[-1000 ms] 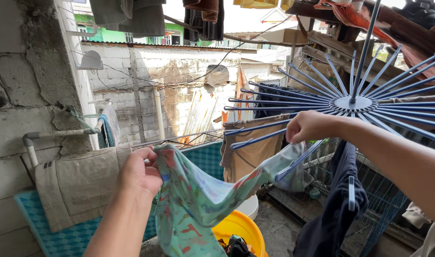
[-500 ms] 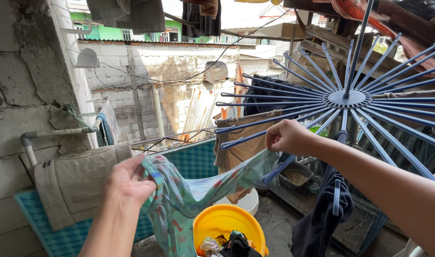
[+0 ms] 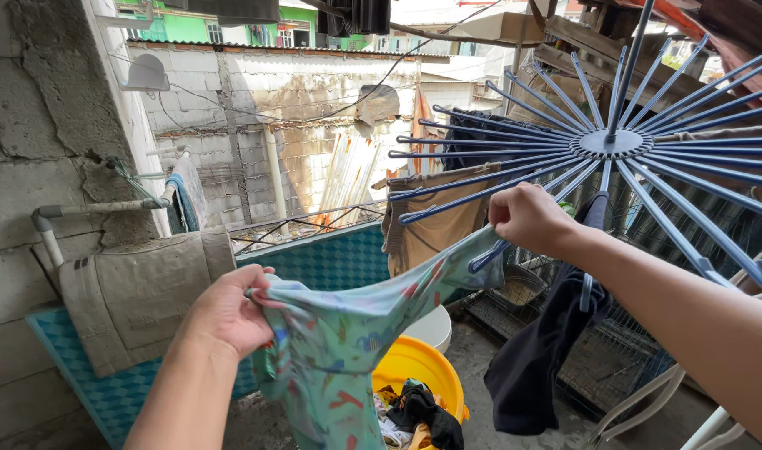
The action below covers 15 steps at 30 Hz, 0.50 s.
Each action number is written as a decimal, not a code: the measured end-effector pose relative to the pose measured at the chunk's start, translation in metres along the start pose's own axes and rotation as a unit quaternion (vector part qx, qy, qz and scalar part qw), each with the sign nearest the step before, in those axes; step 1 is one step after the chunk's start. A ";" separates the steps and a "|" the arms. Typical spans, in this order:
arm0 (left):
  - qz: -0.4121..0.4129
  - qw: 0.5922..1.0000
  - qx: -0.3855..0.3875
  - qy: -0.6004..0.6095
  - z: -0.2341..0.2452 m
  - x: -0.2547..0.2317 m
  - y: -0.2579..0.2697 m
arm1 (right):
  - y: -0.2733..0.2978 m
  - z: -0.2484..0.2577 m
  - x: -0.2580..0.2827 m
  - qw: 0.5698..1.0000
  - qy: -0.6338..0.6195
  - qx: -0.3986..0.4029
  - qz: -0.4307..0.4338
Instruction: The person takes wet clothes from a yellow bucket, wrings them out, and hangs them on a blue radial drying rack. They handle dark shorts, a brown shirt, and a patterned light green garment one at a time, using hangers to secure each item on the rack.
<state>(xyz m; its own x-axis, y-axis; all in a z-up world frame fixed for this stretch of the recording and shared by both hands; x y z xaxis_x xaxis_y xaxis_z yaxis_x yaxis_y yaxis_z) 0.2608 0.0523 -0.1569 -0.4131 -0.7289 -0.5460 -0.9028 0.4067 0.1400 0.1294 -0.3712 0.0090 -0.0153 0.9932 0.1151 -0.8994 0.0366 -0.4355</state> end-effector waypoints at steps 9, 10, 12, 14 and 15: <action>-0.055 0.992 -0.071 -0.086 -0.031 -0.005 0.029 | 0.014 -0.010 0.005 0.995 0.055 0.000 0.077; -0.065 0.993 -0.061 -0.073 -0.035 -0.001 0.027 | 0.014 -0.013 0.011 0.991 0.042 0.015 0.129; -0.079 0.995 -0.042 -0.049 -0.040 0.003 0.025 | 0.014 -0.017 0.013 0.989 0.011 0.062 0.137; -0.090 0.995 -0.024 -0.024 -0.044 0.005 0.023 | 0.008 -0.022 0.005 0.990 -0.023 0.125 0.054; -0.099 0.995 -0.017 -0.013 -0.045 0.003 0.023 | 0.006 -0.020 -0.002 0.992 -0.038 0.109 0.043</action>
<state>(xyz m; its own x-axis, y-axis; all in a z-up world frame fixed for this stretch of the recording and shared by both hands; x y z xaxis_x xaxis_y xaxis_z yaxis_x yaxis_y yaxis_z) 0.2330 0.0349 -0.1186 -0.2243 -0.7786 -0.5861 -0.9697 0.2381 0.0548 0.1329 -0.3706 -0.0115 -0.1215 0.9802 0.1563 -0.9666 -0.0810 -0.2434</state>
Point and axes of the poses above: each hand's wrist, its own y-axis away from the middle knuckle, its own z-axis out of the back of the hand, x = y × z, the point moved 3 cm from there along -y, towards the middle knuckle
